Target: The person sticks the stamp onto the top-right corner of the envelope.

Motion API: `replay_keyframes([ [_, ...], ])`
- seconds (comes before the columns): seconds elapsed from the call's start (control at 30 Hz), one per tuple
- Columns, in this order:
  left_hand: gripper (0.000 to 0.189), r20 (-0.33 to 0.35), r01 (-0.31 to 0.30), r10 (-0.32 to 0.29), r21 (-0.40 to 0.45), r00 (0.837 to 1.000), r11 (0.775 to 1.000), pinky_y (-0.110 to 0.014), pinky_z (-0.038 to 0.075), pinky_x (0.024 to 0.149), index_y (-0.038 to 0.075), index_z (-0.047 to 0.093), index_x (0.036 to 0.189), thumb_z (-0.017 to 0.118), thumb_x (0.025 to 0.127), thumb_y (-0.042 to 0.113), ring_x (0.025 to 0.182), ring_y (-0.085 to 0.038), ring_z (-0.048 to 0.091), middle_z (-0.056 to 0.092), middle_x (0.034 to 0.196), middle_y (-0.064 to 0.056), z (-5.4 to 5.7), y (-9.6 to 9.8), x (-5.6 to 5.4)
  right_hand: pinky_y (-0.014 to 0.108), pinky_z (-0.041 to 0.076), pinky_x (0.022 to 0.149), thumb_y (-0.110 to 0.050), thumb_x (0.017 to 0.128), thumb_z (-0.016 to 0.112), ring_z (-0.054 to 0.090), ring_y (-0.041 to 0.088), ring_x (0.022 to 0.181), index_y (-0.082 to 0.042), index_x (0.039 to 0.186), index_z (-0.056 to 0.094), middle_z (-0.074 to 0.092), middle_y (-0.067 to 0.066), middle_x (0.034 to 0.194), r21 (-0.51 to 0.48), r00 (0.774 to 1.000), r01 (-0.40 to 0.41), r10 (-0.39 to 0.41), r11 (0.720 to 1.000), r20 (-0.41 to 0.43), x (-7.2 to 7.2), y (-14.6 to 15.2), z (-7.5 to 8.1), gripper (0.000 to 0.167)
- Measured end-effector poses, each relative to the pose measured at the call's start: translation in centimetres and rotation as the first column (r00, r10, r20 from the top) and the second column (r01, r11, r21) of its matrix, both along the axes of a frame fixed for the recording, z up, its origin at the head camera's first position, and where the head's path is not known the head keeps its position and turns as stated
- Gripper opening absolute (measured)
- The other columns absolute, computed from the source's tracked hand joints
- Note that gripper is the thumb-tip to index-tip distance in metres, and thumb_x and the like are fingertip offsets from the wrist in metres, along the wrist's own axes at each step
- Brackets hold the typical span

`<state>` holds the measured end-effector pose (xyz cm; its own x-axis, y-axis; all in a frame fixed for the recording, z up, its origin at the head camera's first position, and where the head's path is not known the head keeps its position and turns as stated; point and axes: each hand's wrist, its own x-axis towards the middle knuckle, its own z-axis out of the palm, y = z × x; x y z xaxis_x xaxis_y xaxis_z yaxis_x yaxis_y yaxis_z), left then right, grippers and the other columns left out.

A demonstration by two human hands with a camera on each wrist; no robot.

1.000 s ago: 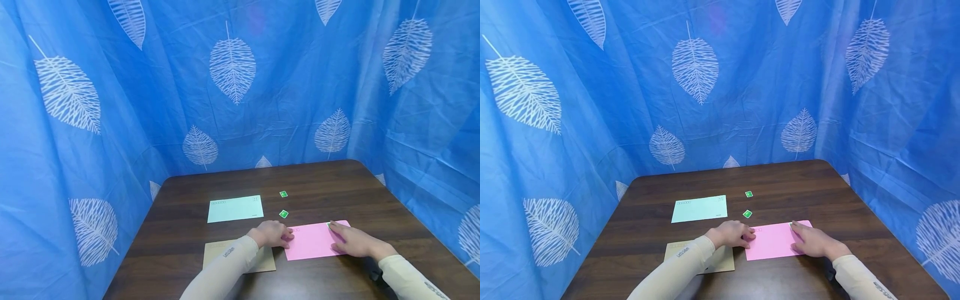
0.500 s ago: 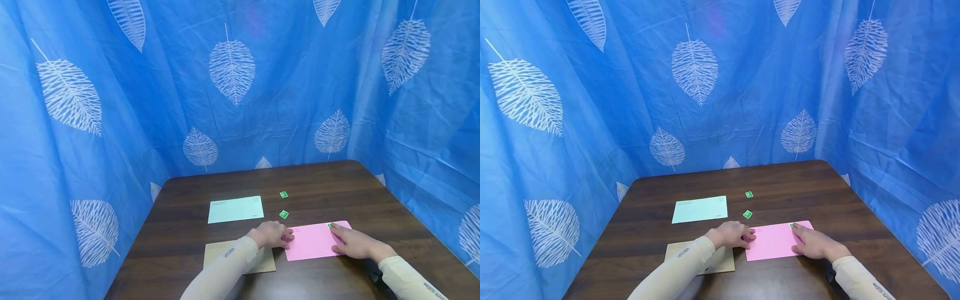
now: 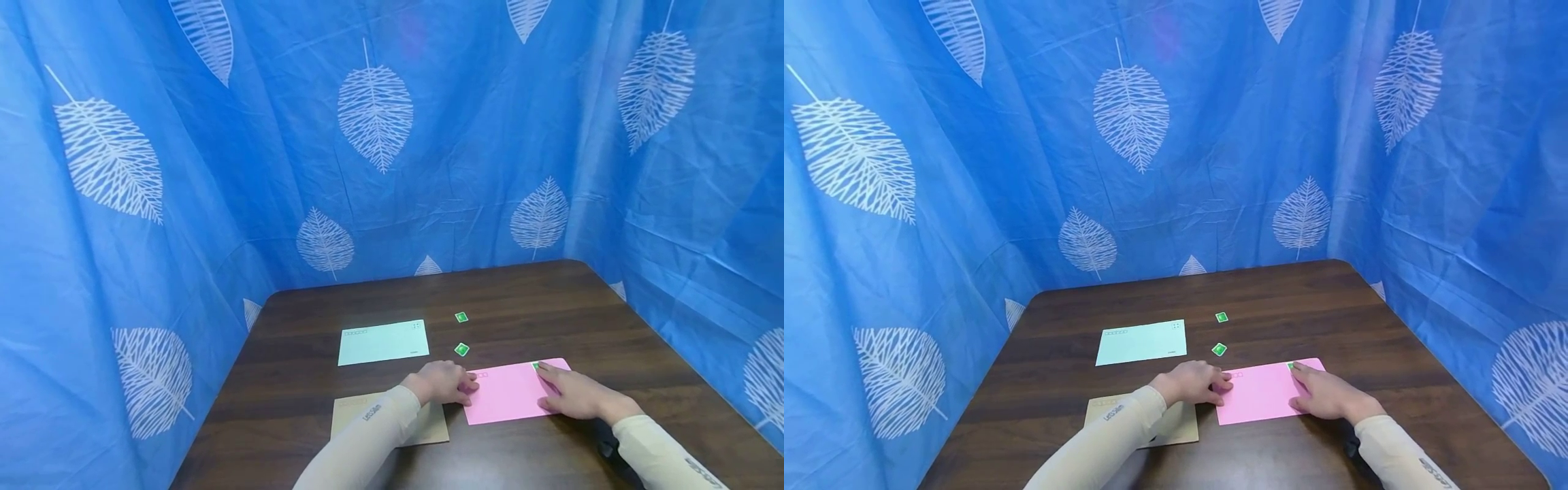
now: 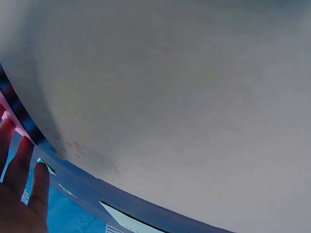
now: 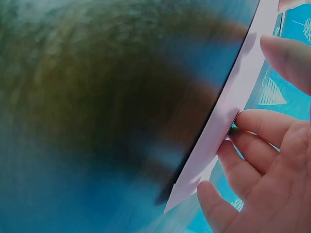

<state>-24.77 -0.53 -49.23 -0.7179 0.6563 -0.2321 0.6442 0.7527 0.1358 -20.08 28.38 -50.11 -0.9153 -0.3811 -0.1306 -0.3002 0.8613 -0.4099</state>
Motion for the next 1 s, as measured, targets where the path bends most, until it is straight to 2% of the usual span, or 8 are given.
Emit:
replay_keyframes([
  [0.17,0.040,0.015,-0.009,0.009,0.015,1.000,1.000,-0.012,0.047,0.074,0.038,0.068,0.128,0.075,0.088,0.039,0.092,0.003,0.064,0.060,0.138,0.021,-0.30,-0.20,0.37,0.066,0.035,0.109,-0.041,0.089,0.072,0.041,0.054,0.137,0.009,0.143,0.047,0.045,0.032,0.149,-0.013,1.000,0.010,-0.009,1.000,0.020,0.15,-0.09,-0.46,0.077],
  [0.43,0.042,0.015,-0.011,0.011,0.028,1.000,1.000,-0.014,0.051,0.083,0.038,0.068,0.129,0.075,0.088,0.038,0.110,0.001,0.066,0.062,0.138,0.019,-0.24,-0.05,0.16,0.065,0.036,0.109,-0.041,0.089,0.072,0.041,0.054,0.137,0.009,0.143,0.047,0.045,0.032,0.149,-0.022,1.000,0.012,-0.012,1.000,-0.002,0.15,0.05,-0.50,0.077],
  [0.73,0.042,0.011,0.003,-0.003,0.010,1.000,1.000,-0.013,0.050,0.083,0.038,0.067,0.129,0.075,0.088,0.040,0.108,0.001,0.066,0.061,0.138,0.019,-0.08,0.00,-0.18,0.065,0.036,0.109,-0.039,0.089,0.072,0.042,0.054,0.136,0.011,0.142,0.047,0.046,0.034,0.147,-0.035,1.000,0.013,-0.013,0.999,-0.012,0.07,0.05,-0.05,0.077],
  [1.0,0.041,0.011,0.001,-0.001,0.000,1.000,1.000,-0.013,0.050,0.082,0.038,0.067,0.129,0.074,0.089,0.040,0.108,0.001,0.065,0.061,0.139,0.020,-0.06,0.10,-0.17,0.063,0.040,0.107,-0.038,0.091,0.070,0.046,0.053,0.133,0.012,0.138,0.050,0.051,0.033,0.143,-0.011,0.998,-0.001,0.001,1.000,-0.058,-0.27,-0.22,-0.05,0.072],
])
